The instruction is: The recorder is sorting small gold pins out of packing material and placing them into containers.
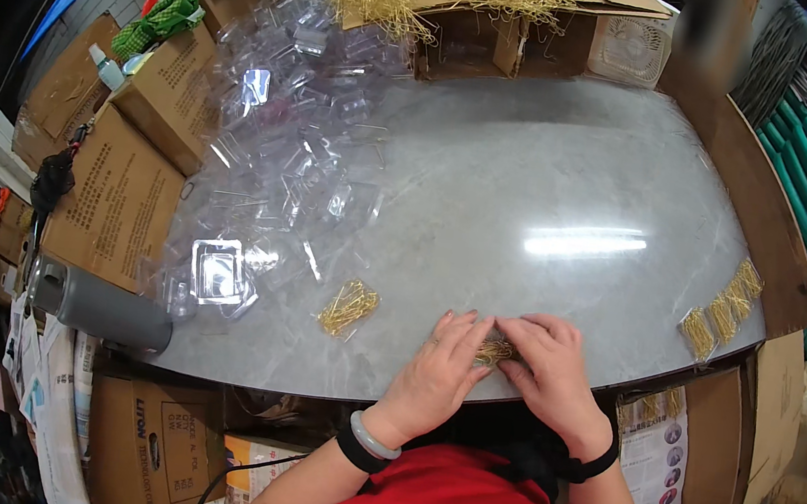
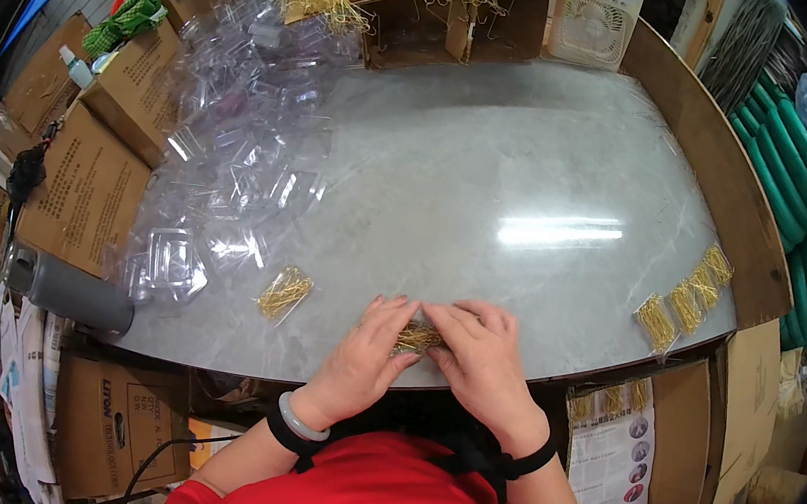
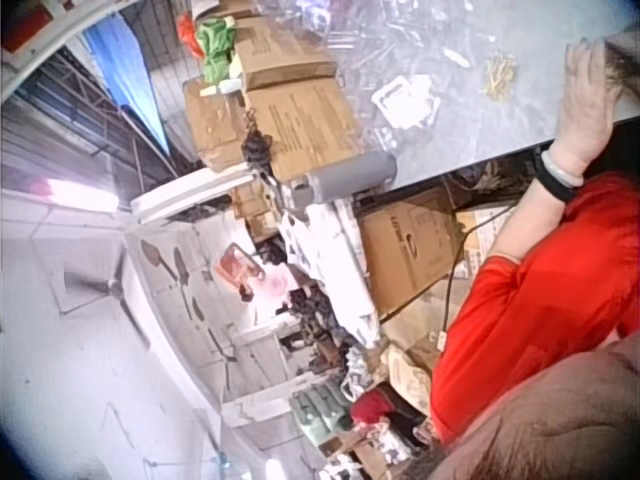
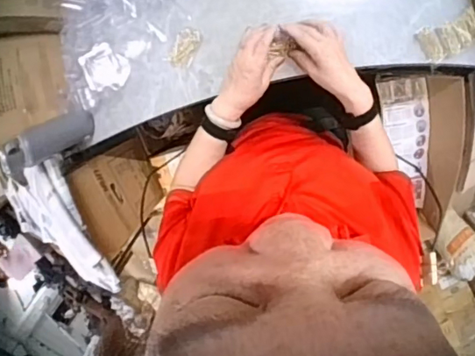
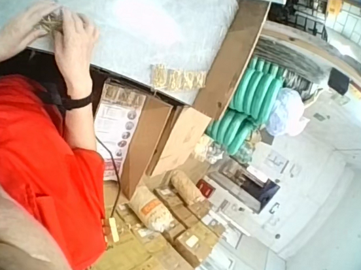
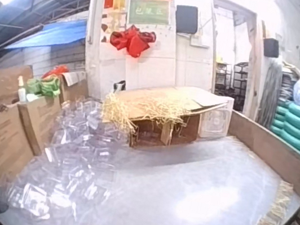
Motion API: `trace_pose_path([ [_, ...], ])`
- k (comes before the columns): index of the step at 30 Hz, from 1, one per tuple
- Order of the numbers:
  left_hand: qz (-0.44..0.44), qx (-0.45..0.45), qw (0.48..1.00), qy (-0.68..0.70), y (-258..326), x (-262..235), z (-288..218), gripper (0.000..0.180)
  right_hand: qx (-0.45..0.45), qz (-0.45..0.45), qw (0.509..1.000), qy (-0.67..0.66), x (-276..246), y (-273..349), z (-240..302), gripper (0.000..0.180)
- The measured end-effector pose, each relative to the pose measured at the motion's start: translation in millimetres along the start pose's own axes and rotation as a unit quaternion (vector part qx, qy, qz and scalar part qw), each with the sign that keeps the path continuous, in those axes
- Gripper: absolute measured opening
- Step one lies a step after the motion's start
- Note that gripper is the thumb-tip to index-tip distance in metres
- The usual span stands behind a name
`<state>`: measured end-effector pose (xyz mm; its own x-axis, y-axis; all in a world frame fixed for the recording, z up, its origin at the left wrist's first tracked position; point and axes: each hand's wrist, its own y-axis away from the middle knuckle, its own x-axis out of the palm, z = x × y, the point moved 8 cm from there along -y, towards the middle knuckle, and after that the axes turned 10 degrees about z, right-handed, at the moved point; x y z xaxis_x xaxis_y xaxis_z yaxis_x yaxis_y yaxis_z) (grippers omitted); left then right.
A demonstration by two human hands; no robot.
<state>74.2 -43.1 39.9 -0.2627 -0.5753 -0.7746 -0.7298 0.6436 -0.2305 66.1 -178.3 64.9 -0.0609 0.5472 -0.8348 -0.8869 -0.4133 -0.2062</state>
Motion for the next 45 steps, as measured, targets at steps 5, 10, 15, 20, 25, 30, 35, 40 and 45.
trace_pose_path([
  [5,0.001,-0.017,0.998,0.058,-4,-2,1,0.065,-0.041,0.048,0.99,-0.125,6,-5,-5,0.052],
  [10,0.046,0.021,0.998,-0.039,-6,3,-3,0.066,0.066,-0.075,0.986,-0.134,-7,17,-4,0.051],
  [15,0.026,0.006,1.0,-0.015,-5,2,-2,0.063,0.132,-0.1,0.986,0.021,-4,32,-1,0.042],
  [20,0.017,0.004,1.0,-0.012,-4,2,0,0.06,0.061,-0.11,0.992,-0.022,7,17,1,0.033],
  [25,0.004,-0.006,1.0,-0.003,-1,0,1,0.059,0.091,-0.105,0.985,-0.097,-16,21,0,0.035],
  [30,-0.006,0.004,1.0,-0.001,-2,-1,-1,0.056,-0.007,-0.069,0.997,0.036,-8,28,6,0.039],
  [35,-0.003,0.013,1.0,-0.009,-2,1,0,0.055,-0.012,-0.084,0.995,0.047,0,20,4,0.035],
  [40,-0.004,0.013,1.0,-0.016,-1,2,-2,0.055,0.043,-0.087,0.992,-0.083,5,11,-8,0.039],
  [45,-0.014,0.013,0.999,-0.031,1,0,-2,0.055,-0.04,-0.042,0.998,0.038,-9,-20,-2,0.046],
])
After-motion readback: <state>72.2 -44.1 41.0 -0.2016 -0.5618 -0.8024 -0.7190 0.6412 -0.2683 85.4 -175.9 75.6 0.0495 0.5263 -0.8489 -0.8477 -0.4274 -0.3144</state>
